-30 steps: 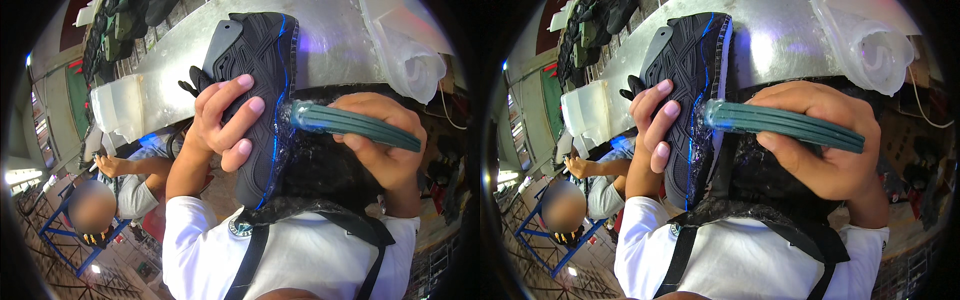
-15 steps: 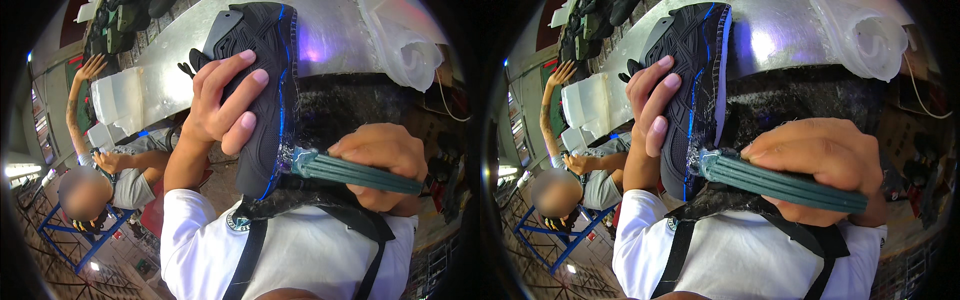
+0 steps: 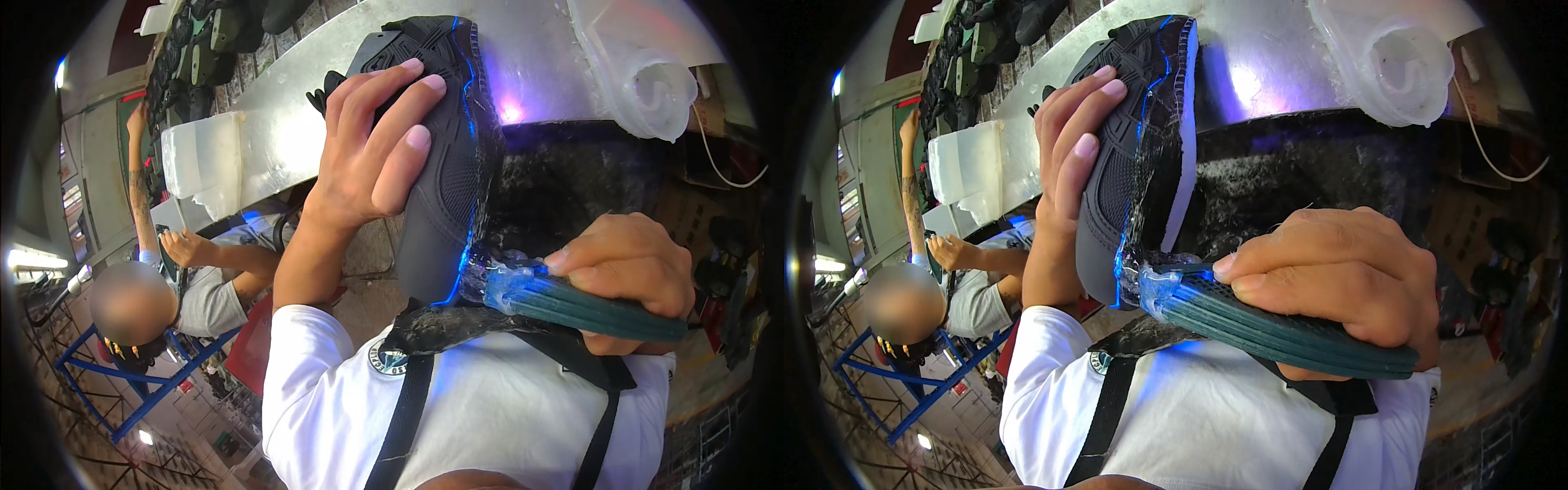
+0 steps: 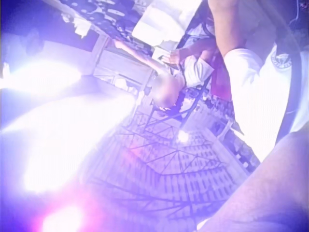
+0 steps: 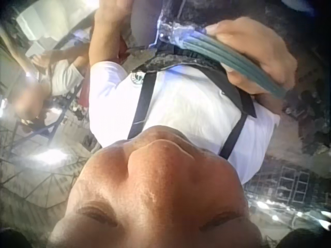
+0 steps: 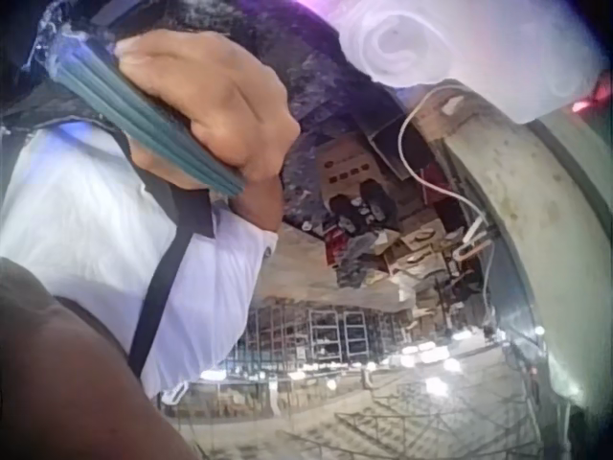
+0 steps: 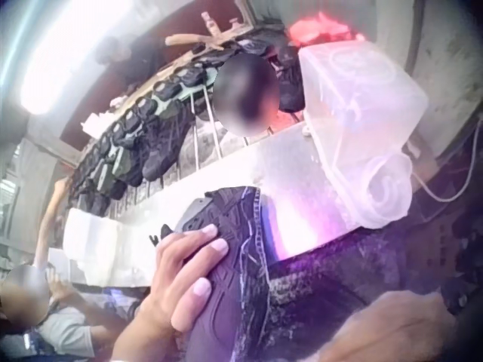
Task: The person applies a viscous substance to the sole and side edges of a black sneaker using a blue brush. They repeatedly dip the brush into a container and spread the substance along the shoe's perimeter, rotating the shoe to access different areas.
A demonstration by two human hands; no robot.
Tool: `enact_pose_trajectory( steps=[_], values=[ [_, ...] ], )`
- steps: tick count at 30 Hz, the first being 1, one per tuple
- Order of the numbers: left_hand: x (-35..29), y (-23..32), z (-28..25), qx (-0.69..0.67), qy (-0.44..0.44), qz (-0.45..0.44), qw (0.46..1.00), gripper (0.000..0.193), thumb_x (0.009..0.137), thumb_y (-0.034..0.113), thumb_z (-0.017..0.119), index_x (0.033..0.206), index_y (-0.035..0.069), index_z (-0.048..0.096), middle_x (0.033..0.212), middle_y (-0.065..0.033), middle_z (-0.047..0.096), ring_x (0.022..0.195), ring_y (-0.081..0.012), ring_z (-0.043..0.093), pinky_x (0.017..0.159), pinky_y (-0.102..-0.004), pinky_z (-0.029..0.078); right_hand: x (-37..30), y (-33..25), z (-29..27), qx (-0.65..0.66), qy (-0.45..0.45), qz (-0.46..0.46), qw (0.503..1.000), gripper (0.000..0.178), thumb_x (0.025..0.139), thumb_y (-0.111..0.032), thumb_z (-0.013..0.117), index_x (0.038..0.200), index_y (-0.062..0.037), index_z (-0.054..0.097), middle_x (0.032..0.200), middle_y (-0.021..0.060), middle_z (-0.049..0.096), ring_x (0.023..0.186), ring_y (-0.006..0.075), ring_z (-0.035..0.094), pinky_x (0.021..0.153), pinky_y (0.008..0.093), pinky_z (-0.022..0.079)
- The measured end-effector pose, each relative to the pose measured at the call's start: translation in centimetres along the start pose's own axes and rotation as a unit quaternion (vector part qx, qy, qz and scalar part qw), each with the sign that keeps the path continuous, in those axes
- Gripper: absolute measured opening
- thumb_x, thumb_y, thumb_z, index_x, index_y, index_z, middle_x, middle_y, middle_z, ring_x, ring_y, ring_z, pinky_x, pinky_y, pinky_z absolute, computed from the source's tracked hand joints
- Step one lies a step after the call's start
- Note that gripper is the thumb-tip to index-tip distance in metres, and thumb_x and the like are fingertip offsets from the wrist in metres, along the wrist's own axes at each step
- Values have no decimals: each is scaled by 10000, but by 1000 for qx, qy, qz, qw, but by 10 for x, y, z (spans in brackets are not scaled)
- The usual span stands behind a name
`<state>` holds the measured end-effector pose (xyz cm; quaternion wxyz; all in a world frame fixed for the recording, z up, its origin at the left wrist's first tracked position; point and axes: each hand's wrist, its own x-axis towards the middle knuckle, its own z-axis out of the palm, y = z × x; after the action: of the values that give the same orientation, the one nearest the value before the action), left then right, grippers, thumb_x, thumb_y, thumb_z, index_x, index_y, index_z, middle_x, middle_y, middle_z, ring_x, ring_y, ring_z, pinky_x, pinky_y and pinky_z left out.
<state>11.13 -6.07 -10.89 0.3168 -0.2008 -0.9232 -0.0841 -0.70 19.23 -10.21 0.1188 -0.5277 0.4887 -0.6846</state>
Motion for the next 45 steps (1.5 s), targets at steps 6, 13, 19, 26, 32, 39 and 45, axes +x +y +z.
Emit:
enact_pose_trajectory(
  steps=[6,13,19,26,32,39,45],
  values=[
    [5,-3,2,3,9,-20,1000,378,787,13,629,1117,1,444,1192,-245,627,1033,-404,622,840,-539,494,6,-5,-7,-21,-7,-38,999,278,913,-267,662,966,0,602,833,171,686,549,192,643,454,260,468],
    [11,-1,2,7,11,-26,1000,350,792,7,627,1093,-7,449,1192,-244,629,1031,-407,620,833,-533,498,11,19,-10,135,49,-50,988,214,823,-2,664,1014,77,607,876,209,692,626,218,687,525,305,566],
    [12,3,-1,8,-9,-30,999,279,798,-9,611,1034,-19,462,1165,-240,641,1035,-410,617,821,-535,502,37,-14,-19,94,118,348,925,276,831,-66,622,1032,118,577,812,178,671,599,161,645,552,280,567],
    [15,3,-2,10,-17,-26,999,229,804,-5,607,994,-21,480,1152,-230,648,1041,-409,618,822,-527,502,40,-2,-26,15,66,214,975,217,851,-33,617,1031,85,587,829,164,670,631,159,652,563,270,557],
    [12,-3,-2,2,-10,-17,1000,349,801,32,624,1100,-9,448,1201,-236,628,1047,-406,618,840,-529,495,26,20,-27,14,-17,-44,999,232,895,-159,667,1025,21,598,876,164,664,626,212,659,558,312,547],
    [18,-4,-2,-8,-17,-68,997,412,798,38,615,1170,-26,449,1218,-232,619,1055,-392,614,870,-525,474,22,-8,-16,17,-9,-28,999,289,908,-235,703,979,32,618,891,212,681,634,225,671,504,280,520],
    [31,-1,-4,-3,-23,-102,994,466,766,26,629,1193,-41,458,1232,-218,605,1065,-383,599,899,-501,459,21,-10,-2,-108,67,-163,978,251,862,-191,722,910,33,619,824,193,693,581,220,661,448,265,493]
  ],
)
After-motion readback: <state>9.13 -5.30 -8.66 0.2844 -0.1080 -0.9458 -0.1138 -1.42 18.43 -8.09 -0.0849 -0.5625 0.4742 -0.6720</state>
